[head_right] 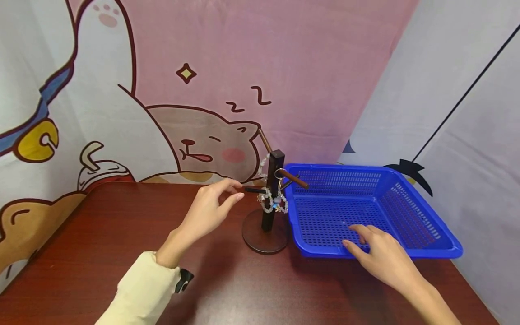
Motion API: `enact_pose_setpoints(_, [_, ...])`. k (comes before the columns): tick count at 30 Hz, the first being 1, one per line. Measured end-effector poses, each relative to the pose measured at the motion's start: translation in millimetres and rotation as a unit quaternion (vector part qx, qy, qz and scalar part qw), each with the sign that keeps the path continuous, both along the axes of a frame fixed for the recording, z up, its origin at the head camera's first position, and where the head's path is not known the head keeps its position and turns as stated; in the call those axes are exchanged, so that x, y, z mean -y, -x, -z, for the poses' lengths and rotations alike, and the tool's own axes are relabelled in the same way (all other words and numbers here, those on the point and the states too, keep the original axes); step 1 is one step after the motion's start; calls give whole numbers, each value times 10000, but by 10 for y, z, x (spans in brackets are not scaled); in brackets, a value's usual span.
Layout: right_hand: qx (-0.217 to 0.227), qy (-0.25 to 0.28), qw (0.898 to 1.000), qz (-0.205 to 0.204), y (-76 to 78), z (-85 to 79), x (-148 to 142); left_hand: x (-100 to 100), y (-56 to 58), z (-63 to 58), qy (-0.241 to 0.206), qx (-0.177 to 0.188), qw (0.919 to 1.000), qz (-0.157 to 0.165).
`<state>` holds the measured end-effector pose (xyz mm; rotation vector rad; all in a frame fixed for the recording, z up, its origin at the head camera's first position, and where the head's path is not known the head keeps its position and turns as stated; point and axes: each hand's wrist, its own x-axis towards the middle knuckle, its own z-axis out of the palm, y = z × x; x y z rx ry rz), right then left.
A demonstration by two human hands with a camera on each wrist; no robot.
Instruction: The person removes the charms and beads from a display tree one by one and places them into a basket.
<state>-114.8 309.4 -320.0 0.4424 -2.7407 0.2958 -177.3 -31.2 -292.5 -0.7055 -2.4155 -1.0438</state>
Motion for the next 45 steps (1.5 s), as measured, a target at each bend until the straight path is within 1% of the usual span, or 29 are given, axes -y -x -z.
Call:
enact_pose_setpoints(3, [14, 4, 10000, -36, 3, -5, -5, -54, 8, -39, -115, -48, 9998, 121])
enact_pose_setpoints(6, [192, 49, 9998, -67, 16, -35, 2, -95, 14, -64, -148, -69, 9997, 183])
enact_pose_setpoints(13, [880, 342, 9952, -266, 58, -205, 59, -129, 18, -73, -181, -51, 9998, 75])
enact_pose_setpoints(15, [989, 444, 9934, -371, 71, -253, 85, -136, 21, -71, -197, -60, 9998, 50])
enact_pose_setpoints(24, [1139, 710, 9865, -944, 200, -356, 284, -157, 32, -58, -348, -43, 9994, -69])
enact_pose_setpoints(31, [1239, 944, 9765, -1491, 314, -440, 431, -149, 40, -57, -410, -19, 9991, -96])
enact_pose_setpoints(35, [1343, 972, 9735, -1577, 376, -518, 497, -145, 44, -61, -416, -24, 9991, -90])
enact_pose_setpoints(38, [1318, 1003, 9730, -1607, 429, -561, 542, -147, 47, -59, -420, -33, 9991, -62])
enact_pose_setpoints(41, [1362, 1140, 9710, -1601, 478, -593, 585, -150, 50, -56, -418, -26, 9991, -46])
enact_pose_setpoints(45, [1575, 1398, 9652, -1553, 530, -641, 636, -151, 48, -59, -408, -14, 9992, -37])
